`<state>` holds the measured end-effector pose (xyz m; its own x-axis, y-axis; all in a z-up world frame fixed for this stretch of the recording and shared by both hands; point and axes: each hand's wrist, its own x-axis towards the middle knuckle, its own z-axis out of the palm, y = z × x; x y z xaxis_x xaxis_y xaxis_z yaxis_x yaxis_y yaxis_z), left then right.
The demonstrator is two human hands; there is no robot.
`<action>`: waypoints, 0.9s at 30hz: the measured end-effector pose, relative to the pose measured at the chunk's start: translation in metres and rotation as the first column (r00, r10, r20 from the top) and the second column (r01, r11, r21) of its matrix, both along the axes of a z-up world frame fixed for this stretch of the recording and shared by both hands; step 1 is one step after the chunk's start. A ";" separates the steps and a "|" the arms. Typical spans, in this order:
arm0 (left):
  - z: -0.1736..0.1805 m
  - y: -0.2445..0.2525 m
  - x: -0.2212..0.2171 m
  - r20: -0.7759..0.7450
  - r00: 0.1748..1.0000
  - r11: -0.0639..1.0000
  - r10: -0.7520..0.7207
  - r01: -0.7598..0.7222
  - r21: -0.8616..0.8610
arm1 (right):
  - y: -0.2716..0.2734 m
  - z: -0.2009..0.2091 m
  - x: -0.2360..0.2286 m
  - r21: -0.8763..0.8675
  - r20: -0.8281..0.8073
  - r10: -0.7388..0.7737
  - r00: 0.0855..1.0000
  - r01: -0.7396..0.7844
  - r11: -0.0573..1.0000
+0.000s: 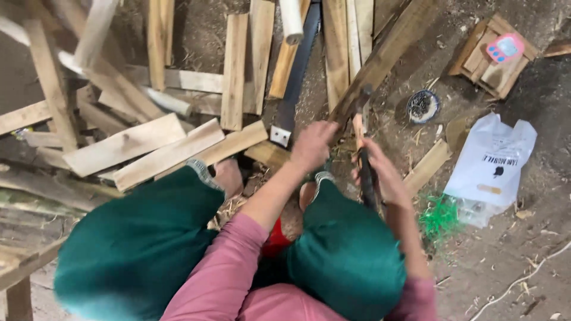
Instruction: The person gathers wooden planks from a pile, positions them together, and uses a hammer to drive nails into the wood to join the pieces. The person continues to add more planks and secure them with nails.
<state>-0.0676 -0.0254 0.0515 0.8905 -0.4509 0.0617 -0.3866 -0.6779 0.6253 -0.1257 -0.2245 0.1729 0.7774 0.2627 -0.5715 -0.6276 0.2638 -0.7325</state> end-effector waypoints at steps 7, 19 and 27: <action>-0.004 -0.082 0.081 0.352 0.931 0.983 -0.099 0.147 -0.113 | -0.010 -0.023 -0.041 0.332 -0.055 -0.293 0.954 0.295 0.896; 0.078 -0.096 0.235 -0.297 0.753 0.562 -0.587 0.644 0.519 | -0.007 0.067 0.023 0.089 -0.435 -0.144 0.889 0.202 0.975; 0.064 -0.093 0.239 -0.321 0.793 0.601 -0.518 0.604 0.523 | -0.017 0.076 0.057 -0.016 -0.594 -0.112 0.796 0.128 0.992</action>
<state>0.1712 -0.1182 0.1154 0.4291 -0.7697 -0.4727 -0.7649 -0.5880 0.2630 -0.0689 -0.2413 0.2484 0.3150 0.2095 -0.9257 -0.8989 0.3789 -0.2201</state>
